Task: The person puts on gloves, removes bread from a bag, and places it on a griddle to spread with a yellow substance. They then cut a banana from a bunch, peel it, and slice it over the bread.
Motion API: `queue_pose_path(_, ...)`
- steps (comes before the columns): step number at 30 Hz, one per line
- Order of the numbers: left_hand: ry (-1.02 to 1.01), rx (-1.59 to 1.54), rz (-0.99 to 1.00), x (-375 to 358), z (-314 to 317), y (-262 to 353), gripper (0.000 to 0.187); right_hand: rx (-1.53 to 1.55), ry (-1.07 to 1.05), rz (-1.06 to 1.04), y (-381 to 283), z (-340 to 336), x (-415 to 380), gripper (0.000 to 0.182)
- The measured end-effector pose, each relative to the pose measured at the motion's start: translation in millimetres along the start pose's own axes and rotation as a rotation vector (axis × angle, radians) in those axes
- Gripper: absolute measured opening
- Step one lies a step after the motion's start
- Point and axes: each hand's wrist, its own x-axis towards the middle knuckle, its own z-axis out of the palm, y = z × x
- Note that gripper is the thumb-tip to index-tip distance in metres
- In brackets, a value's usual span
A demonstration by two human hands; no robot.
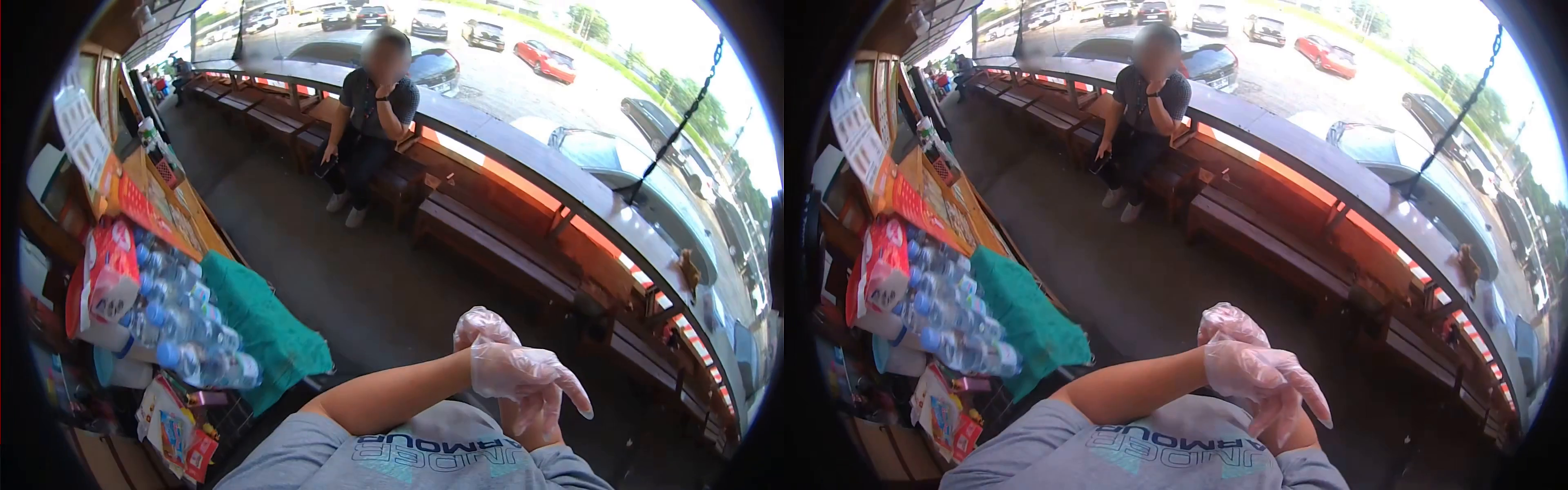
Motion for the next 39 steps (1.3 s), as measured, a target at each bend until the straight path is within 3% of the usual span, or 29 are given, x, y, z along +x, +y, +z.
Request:
queue_pose_path(1,-0.204,-0.068,0.401,13.8,-10.7,9.9,0.095,0.004,-0.042,0.015,12.8,-18.3,17.2,0.027)
queue_pose_path(5,-0.502,-0.097,0.605,15.7,-50.4,72.5,0.074,0.05,-0.206,0.053,68.4,-72.2,82.0,0.028)
queue_pose_path(8,-0.504,0.064,0.597,-14.2,-80.4,99.6,0.073,0.118,-0.313,0.074,108.0,-93.3,120.2,0.029)
queue_pose_path(9,-0.514,0.138,0.678,-17.2,-81.8,112.6,0.089,0.152,-0.335,0.086,120.7,-97.9,131.1,0.029)
queue_pose_path(12,-0.464,0.192,0.793,-50.2,-99.4,131.0,0.074,0.241,-0.416,0.111,157.7,-104.9,162.0,0.029)
queue_pose_path(15,-0.539,0.257,0.785,-75.0,-99.5,166.4,0.073,0.315,-0.482,0.144,192.8,-107.8,193.6,0.029)
queue_pose_path(18,-0.313,0.272,0.82,-94.4,-83.2,197.9,0.111,0.387,-0.543,0.17,222.1,-108.4,218.4,0.029)
queue_pose_path(24,-0.315,0.441,0.904,-147.0,-102.5,227.8,0.091,0.542,-0.657,0.226,277.0,-103.5,257.2,0.029)
queue_pose_path(27,-0.313,0.542,1.042,-183.9,-104.0,229.3,0.079,0.623,-0.717,0.242,300.5,-100.8,273.5,0.029)
queue_pose_path(28,-0.161,0.544,0.862,-213.9,-104.5,227.4,0.086,0.651,-0.745,0.255,308.6,-99.4,280.1,0.029)
queue_pose_path(30,0.003,0.554,0.688,-257.3,-119.4,216.7,0.094,0.721,-0.79,0.266,326.4,-94.2,288.1,0.03)
queue_pose_path(33,-0.056,0.424,0.642,-266.5,-120.3,231.9,0.095,0.821,-0.863,0.272,351.0,-89.5,301.2,0.03)
queue_pose_path(36,-0.209,0.648,0.763,-211.1,-83.8,299.4,0.14,0.938,-0.923,0.266,379.2,-83.2,311.2,0.03)
queue_pose_path(39,-0.001,0.711,0.657,-229.8,-58.7,301.3,0.152,1.071,-0.959,0.214,411.9,-72.3,310.8,0.03)
